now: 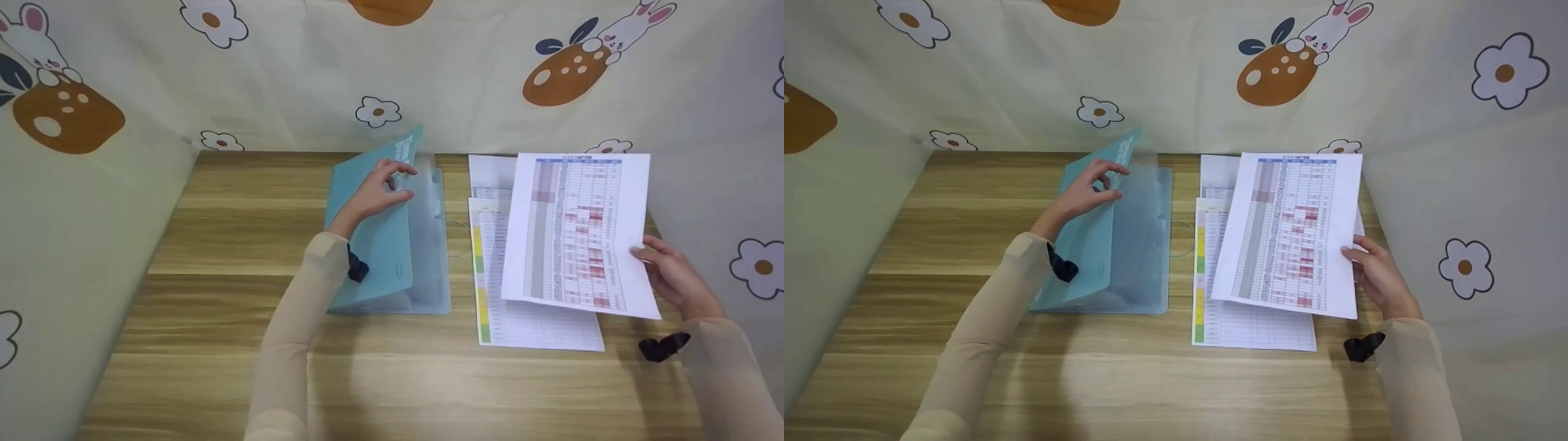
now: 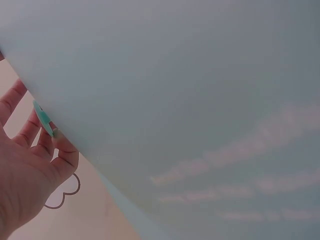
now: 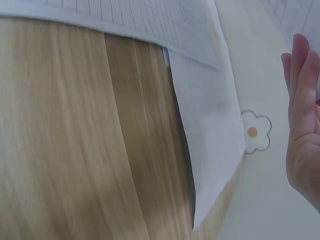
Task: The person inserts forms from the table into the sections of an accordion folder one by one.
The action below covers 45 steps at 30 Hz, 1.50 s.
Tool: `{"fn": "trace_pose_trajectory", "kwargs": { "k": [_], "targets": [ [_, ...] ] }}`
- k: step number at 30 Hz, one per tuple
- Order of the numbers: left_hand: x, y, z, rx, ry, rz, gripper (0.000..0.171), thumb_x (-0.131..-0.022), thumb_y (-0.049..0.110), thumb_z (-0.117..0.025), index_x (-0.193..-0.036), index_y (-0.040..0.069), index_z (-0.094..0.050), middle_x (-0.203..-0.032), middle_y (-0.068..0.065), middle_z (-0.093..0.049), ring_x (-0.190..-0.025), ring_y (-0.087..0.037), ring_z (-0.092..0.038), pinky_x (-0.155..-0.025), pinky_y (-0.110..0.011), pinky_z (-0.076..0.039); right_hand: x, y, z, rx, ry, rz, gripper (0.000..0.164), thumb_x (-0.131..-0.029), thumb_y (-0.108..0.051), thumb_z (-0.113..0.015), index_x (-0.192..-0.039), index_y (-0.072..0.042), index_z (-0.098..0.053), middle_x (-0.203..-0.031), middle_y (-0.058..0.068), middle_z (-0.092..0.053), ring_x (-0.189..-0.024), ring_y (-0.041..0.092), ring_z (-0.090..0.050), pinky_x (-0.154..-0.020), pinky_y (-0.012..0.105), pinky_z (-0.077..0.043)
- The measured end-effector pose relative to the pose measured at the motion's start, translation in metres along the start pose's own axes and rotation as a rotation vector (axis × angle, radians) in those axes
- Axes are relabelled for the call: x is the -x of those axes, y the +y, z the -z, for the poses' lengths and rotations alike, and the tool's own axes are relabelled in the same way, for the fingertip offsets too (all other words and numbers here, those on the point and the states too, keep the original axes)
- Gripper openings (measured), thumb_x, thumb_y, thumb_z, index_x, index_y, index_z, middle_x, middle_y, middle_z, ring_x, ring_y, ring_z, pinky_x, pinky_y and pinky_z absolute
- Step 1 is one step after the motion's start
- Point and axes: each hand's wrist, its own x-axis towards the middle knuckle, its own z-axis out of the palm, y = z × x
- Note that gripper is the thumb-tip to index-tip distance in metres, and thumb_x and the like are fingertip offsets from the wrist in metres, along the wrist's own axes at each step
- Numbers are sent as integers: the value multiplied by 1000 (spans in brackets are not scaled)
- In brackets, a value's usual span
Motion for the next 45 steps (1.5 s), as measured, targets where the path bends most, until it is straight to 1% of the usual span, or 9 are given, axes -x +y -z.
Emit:
{"fn": "trace_pose_trajectory", "kwargs": {
  "k": [6, 11, 15, 22, 27, 30, 36, 41, 45],
  "targets": [
    [-1, -1, -1, -10, -1, -12, 37, -78, 22, -62, -113, 12, -56, -112, -1, -40, -86, -17, -40, -74, -29, -36, -10, 4, -18, -33, -26, -31, 23, -91, 3, -41, -100, -9, -58, -89, 8, -63, -75, 19, -62, -58, 30, -49],
    [-1, 0, -2, -19, 5, -9, 36, -78, 24, -62, -112, 15, -56, -112, 0, -40, -88, -16, -40, -74, -29, -37, -19, 7, -31, -52, -39, -32, 21, -90, 3, -41, -100, -8, -57, -90, 9, -63, -76, 20, -62, -59, 30, -49],
    [0, 13, -13, -39, 14, -12, 37, -78, 24, -62, -113, 14, -56, -112, 0, -41, -88, -16, -41, -74, -28, -37, -20, 9, -26, -68, -60, -27, 22, -90, 3, -41, -98, -8, -59, -88, 9, -64, -75, 20, -62, -58, 30, -49],
    [0, 13, -12, -28, 9, -18, 36, -79, 21, -63, -113, 13, -56, -112, -1, -40, -87, -16, -41, -73, -29, -37, -26, 10, -40, -90, -63, -47, 23, -91, 2, -40, -97, -8, -60, -88, 10, -63, -75, 20, -62, -58, 30, -49],
    [1, 13, -12, -17, 3, -6, 37, -79, 25, -62, -114, 13, -55, -113, -2, -40, -88, -17, -40, -73, -30, -37, -31, 7, -50, -63, -70, -66, 23, -91, 0, -41, -99, -9, -60, -89, 9, -63, -76, 20, -62, -59, 30, -49],
    [1, 12, -12, -13, 2, -6, 39, -78, 26, -62, -114, 13, -55, -113, -3, -40, -88, -17, -40, -72, -30, -37, -34, 5, -56, -51, -79, -61, 21, -91, 0, -42, -100, -9, -59, -90, 9, -63, -76, 20, -62, -59, 30, -49],
    [0, 11, -13, -3, 15, -35, 36, -78, 20, -61, -113, 14, -56, -113, -6, -41, -83, -17, -40, -71, -29, -37, -39, 3, -65, -64, -86, -60, 19, -91, -1, -42, -101, -9, -57, -89, 10, -63, -76, 22, -62, -59, 30, -50],
    [1, 11, -13, -6, 18, -24, 36, -78, 22, -62, -113, 18, -56, -112, -4, -41, -85, -16, -40, -71, -28, -37, -42, 5, -71, -38, -70, -49, 19, -91, -3, -45, -101, -11, -59, -88, 9, -63, -75, 21, -62, -59, 30, -50],
    [1, 10, -14, -4, 15, -24, 36, -78, 22, -62, -113, 18, -56, -112, -2, -41, -85, -16, -40, -71, -28, -37, -44, 8, -76, -54, -70, -31, 19, -90, -2, -45, -101, -11, -58, -89, 9, -63, -75, 21, -62, -59, 29, -50]
  ]
}}
